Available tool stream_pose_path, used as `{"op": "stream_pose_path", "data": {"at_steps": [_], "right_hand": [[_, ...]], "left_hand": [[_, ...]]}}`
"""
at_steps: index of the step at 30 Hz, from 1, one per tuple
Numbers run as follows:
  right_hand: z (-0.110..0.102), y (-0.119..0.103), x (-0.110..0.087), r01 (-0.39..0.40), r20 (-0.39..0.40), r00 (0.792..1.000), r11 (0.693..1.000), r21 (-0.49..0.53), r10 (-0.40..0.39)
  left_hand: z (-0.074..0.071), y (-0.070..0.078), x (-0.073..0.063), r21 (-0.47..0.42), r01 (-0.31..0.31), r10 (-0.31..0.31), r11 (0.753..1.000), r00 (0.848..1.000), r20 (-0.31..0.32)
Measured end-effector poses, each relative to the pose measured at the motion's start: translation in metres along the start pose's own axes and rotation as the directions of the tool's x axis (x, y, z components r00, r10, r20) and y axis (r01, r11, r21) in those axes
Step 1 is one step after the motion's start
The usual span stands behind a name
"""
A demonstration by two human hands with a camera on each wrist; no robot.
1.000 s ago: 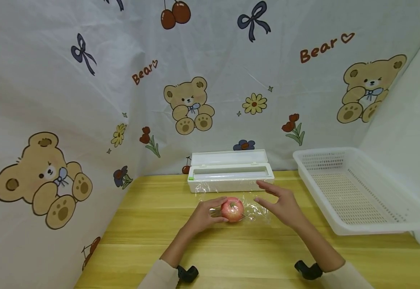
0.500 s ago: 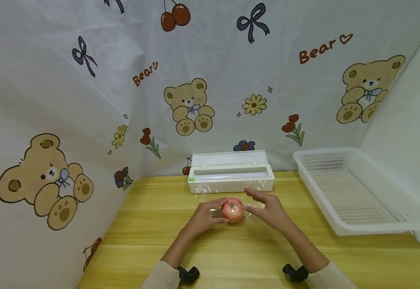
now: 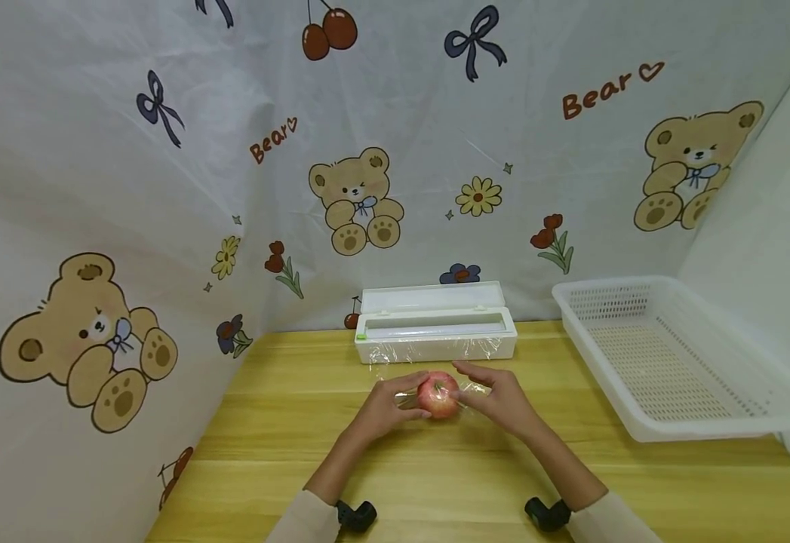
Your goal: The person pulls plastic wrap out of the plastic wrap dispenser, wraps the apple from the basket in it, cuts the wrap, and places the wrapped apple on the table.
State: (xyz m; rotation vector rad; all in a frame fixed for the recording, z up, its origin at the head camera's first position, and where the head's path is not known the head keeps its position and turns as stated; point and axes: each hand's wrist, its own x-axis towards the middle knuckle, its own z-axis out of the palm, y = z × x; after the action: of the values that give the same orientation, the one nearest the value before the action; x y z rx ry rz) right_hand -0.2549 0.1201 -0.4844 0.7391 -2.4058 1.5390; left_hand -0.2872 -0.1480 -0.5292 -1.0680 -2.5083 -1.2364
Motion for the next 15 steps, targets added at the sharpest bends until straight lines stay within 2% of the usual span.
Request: {"op": "stream_pose_path", "data": {"at_steps": [8, 15], "right_hand": [[0.007, 0.007, -0.001, 0.010, 0.069, 0.998, 0.999, -0.047, -0.006], [0.008, 0.011, -0.002, 0.062, 0.127, 0.991, 0.994, -0.091, -0.050]], "left_hand": [[0.000, 0.000, -0.002, -0.033, -0.009, 0.009, 0.999, 1.000, -0.011], [0.003, 0.000, -0.002, -0.029, -0.001, 0.000, 1.000, 1.000, -0.014]]}}
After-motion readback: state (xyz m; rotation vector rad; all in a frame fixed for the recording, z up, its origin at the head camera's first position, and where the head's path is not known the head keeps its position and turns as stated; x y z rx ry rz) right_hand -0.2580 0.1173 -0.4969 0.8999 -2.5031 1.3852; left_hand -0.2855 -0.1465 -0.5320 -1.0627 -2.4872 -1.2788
